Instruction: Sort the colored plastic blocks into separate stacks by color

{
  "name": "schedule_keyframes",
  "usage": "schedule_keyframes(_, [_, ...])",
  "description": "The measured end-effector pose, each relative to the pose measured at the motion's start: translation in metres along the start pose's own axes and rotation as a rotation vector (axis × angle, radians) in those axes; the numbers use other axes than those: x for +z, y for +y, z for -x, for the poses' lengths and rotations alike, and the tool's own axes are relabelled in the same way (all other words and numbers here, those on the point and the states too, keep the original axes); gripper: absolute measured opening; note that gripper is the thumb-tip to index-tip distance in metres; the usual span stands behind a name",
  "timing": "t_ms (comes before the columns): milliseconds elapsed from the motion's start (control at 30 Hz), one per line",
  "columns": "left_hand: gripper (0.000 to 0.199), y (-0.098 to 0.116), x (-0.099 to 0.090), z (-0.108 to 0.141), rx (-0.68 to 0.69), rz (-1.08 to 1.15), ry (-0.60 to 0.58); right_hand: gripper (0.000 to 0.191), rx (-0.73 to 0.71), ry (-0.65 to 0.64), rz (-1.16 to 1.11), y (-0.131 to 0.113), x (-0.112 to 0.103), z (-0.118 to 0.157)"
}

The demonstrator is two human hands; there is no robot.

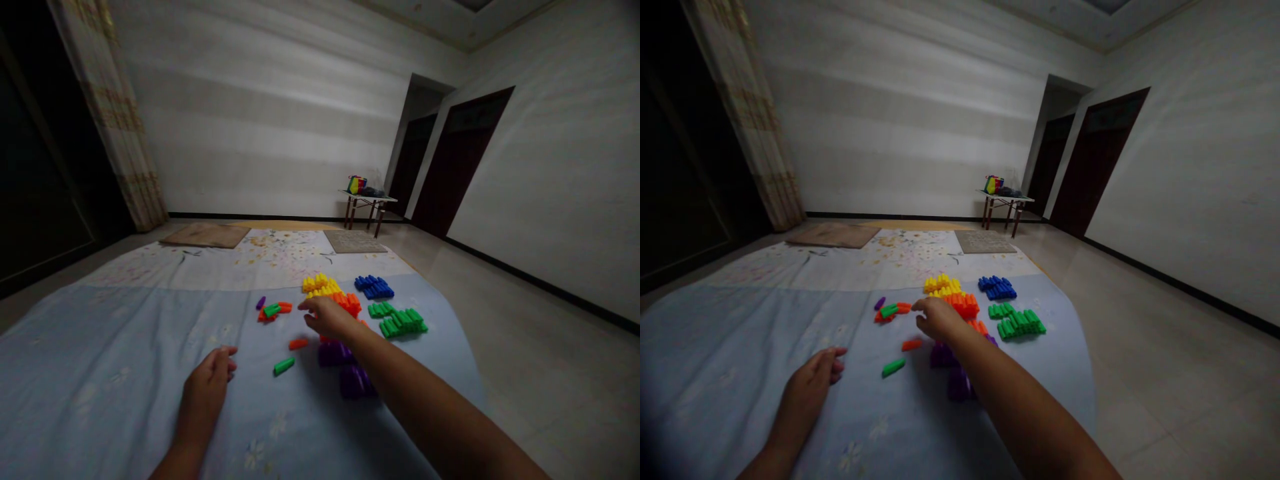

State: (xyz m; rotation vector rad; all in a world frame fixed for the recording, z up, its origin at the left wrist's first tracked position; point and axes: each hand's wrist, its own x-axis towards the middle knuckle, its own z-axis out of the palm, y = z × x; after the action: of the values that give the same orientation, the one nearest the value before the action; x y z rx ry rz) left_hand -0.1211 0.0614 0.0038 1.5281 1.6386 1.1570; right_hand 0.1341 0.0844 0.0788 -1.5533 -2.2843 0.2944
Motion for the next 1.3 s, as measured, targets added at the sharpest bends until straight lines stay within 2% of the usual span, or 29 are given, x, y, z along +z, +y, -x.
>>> schedule_keyframes(100, [0.052,-0.002,0.001,-0.001,0.008,0.015,-0.002,0.037,0.072,-0.022,0.074,-0.017,0.027,-0.029])
schedule_keyframes(233, [0.051,-0.01,0.002,-0.002,-0.001,0.04,-0.013,0.039,0.132,0.008,0.136,-0.034,0.051,-0.06])
schedule_keyframes(333, [0.051,-0.015,0.003,-0.003,0.0,0.051,-0.012,0.042,0.168,0.016,0.191,-0.041,0.063,-0.075])
schedule_keyframes(467, [0.052,-0.015,0.003,-0.004,-0.003,0.034,-0.011,0.031,0.139,-0.012,0.241,-0.044,0.067,-0.078])
schedule_keyframes(600, [0.05,-0.012,0.001,-0.004,-0.049,0.017,-0.034,0.038,0.009,-0.02,0.237,-0.048,0.054,-0.06])
schedule_keyframes(733, [0.048,-0.01,-0.001,-0.006,-0.066,-0.004,-0.06,0.044,-0.179,-0.048,0.179,-0.055,0.031,-0.021])
schedule_keyframes(900, [0.047,-0.011,-0.001,-0.008,-0.064,-0.064,-0.045,0.047,-0.241,-0.174,0.164,-0.06,0.013,0.03])
schedule_keyframes(1033, [0.046,-0.012,-0.001,-0.011,-0.061,-0.107,-0.057,0.047,-0.303,-0.226,0.222,-0.059,0.019,0.051])
schedule_keyframes(1300, [0.045,-0.003,-0.003,-0.006,-0.024,-0.12,-0.037,0.034,-0.315,-0.263,0.271,-0.056,0.043,0.066])
